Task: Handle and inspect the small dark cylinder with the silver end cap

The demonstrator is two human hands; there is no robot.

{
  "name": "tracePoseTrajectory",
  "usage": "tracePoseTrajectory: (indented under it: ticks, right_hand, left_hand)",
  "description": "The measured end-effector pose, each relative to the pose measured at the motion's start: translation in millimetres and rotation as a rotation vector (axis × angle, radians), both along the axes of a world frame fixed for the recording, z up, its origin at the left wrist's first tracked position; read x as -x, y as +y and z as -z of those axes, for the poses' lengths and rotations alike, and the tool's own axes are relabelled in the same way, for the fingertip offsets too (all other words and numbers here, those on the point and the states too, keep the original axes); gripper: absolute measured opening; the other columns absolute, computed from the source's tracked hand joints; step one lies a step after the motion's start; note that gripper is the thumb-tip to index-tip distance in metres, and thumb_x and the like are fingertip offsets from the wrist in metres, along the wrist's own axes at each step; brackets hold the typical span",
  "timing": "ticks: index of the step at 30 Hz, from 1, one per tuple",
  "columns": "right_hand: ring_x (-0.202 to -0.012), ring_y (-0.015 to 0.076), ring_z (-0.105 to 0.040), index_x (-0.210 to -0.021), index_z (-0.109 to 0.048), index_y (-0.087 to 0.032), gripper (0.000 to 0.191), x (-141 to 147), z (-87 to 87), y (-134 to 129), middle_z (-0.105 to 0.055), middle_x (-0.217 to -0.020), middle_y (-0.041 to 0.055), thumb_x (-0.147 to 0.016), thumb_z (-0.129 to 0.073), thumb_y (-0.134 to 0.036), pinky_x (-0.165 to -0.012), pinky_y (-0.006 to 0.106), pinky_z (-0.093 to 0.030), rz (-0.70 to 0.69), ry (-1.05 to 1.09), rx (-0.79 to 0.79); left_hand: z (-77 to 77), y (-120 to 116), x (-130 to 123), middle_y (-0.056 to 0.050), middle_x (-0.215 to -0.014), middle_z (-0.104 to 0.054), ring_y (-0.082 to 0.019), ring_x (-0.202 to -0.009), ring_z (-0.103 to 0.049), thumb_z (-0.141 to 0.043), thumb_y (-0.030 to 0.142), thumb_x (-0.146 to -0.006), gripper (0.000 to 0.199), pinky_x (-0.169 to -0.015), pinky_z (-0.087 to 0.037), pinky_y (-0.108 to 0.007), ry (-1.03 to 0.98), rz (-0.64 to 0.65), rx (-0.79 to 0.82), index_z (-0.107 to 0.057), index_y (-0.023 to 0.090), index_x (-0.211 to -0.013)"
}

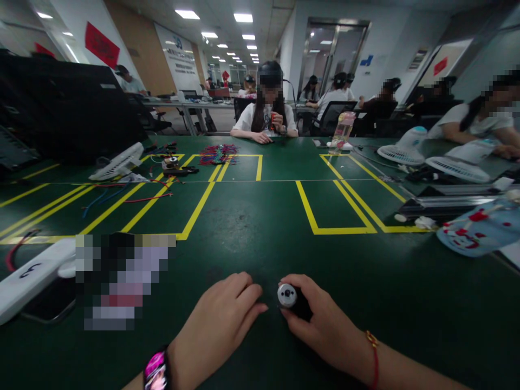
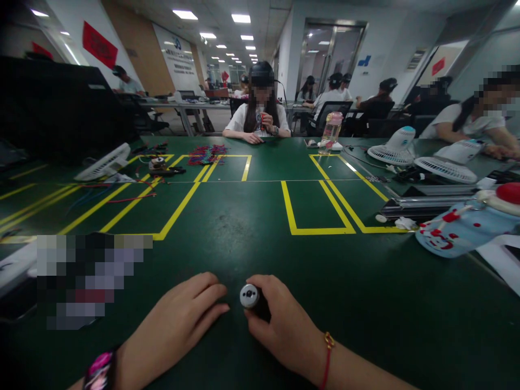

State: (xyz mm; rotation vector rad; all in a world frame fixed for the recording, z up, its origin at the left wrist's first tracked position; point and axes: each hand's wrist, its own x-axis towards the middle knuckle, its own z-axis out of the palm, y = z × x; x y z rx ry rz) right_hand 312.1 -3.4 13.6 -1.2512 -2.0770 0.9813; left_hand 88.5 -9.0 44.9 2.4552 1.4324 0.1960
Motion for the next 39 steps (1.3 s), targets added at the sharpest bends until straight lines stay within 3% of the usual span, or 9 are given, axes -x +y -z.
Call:
tracePoseTrajectory:
  ticks: [2, 4, 9, 16, 24, 29, 34, 36, 39]
  right_hand:
    - [-0.100, 0.0094, -0.051, -0.119, -0.045, -0.031, 0.040, -0.4, 0.7, 0.0, -0.053, -0.112, -0.0039, -0.081, -0.056, -0.021, -0.091, 0.025, -0.043, 0.005, 0.002, 0.012]
    - [-0.099, 0.0094, -0.051, -0.118, -0.045, -0.031, 0.040, -0.5, 1.0, 0.2, -0.053, -0.112, -0.0038, -0.081, -0.057, -0.021, -0.090, 0.025, -0.044, 0.005, 0.005, 0.023]
    - [-0.100, 0.0104, -0.051, -0.118, -0.046, -0.029, 0.039, 0.1, -1.1, 0.4, -0.053, -0.112, -0.0022, -0.081, -0.056, -0.022, -0.090, 0.026, -0.043, 0.010, 0.007, 0.020]
    - [-0.103, 0.0108, -0.051, -0.120, -0.045, -0.027, 0.042, -0.2, 1.0, -1.4, -0.053, -0.114, -0.0008, -0.081, -0.056, -0.019, -0.093, 0.027, -0.043, 0.005, 0.008, -0.021]
    - [-0.102, 0.0121, -0.052, -0.118, -0.047, -0.024, 0.040, 3.1, -1.8, 1.6, -0.054, -0.112, 0.0011, -0.079, -0.056, -0.016, -0.092, 0.028, -0.043, -0.005, 0.005, -0.055]
    - [-0.104, 0.0121, -0.053, -0.120, -0.045, -0.026, 0.040, -4.3, 2.9, -1.5, -0.054, -0.115, 0.0010, -0.082, -0.056, -0.022, -0.093, 0.028, -0.045, 0.062, 0.026, -0.036]
    - [-0.112, 0.0150, -0.053, -0.132, -0.037, -0.027, 0.050, -53.7, 2.1, 3.1, -0.053, -0.123, 0.0033, -0.086, -0.055, -0.035, -0.100, 0.033, -0.043, 0.269, -0.058, -0.161]
    - [-0.107, 0.0180, -0.056, -0.130, -0.041, -0.026, 0.050, -95.4, 1.0, 6.7, -0.055, -0.120, 0.0050, -0.084, -0.055, -0.043, -0.094, 0.035, -0.048, 0.455, -0.118, -0.252]
    - [-0.086, 0.0204, -0.063, -0.125, -0.048, -0.023, 0.058, -181.3, 2.9, 7.3, -0.059, -0.113, 0.0117, -0.077, -0.060, -0.054, -0.068, 0.031, -0.053, 0.812, -0.280, -0.340]
  left_hand:
    - [-1.4, -6.9, 5.7, -0.005, -0.092, -0.065, -0.029, -0.080, -0.064, -0.051, 0.041, -0.090, 0.021, -0.068, -0.049, -0.043, 0.114, -0.116, -0.025, -0.058, 0.026, -0.104]
    - [3.3, -15.2, 16.3, -0.005, -0.090, -0.067, -0.030, -0.073, -0.067, -0.052, 0.037, -0.090, 0.020, -0.061, -0.049, -0.041, 0.169, -0.191, 0.046, -0.057, 0.027, -0.106]
    - [17.9, -23.4, 28.9, -0.001, -0.093, -0.066, -0.023, -0.081, -0.066, -0.044, 0.015, -0.092, 0.021, -0.068, -0.047, -0.035, -0.001, -0.105, 0.148, -0.055, 0.029, -0.102]
    - [9.4, 1.8, -6.5, 0.000, -0.088, -0.062, -0.017, -0.078, -0.059, -0.043, 0.016, -0.094, 0.012, -0.069, -0.046, -0.029, -0.363, -0.094, 0.130, -0.052, 0.024, -0.095]
    - [21.0, 14.0, -1.9, -0.001, -0.114, -0.059, -0.024, -0.108, -0.051, -0.060, 0.018, -0.086, 0.010, -0.090, -0.040, -0.041, -0.326, -0.030, 0.043, -0.061, 0.027, -0.090]
    - [22.6, 13.4, -0.6, 0.000, -0.116, -0.058, -0.024, -0.110, -0.050, -0.061, 0.017, -0.086, 0.012, -0.091, -0.040, -0.042, -0.314, -0.027, 0.051, -0.062, 0.028, -0.092]
    - [18.4, 13.4, -4.8, 0.000, -0.116, -0.059, -0.024, -0.109, -0.051, -0.061, 0.019, -0.086, 0.015, -0.090, -0.042, -0.042, -0.316, -0.025, 0.055, -0.065, 0.031, -0.094]
    - [17.2, 11.9, 0.5, 0.000, -0.119, -0.058, -0.023, -0.111, -0.051, -0.060, 0.019, -0.087, 0.021, -0.093, -0.042, -0.042, -0.351, -0.012, 0.073, -0.063, 0.032, -0.103]
    - [18.1, 10.0, 20.9, -0.002, -0.125, -0.055, -0.021, -0.116, -0.050, -0.054, 0.020, -0.091, 0.029, -0.099, -0.041, -0.039, -0.438, -0.031, 0.086, -0.057, 0.032, -0.117]
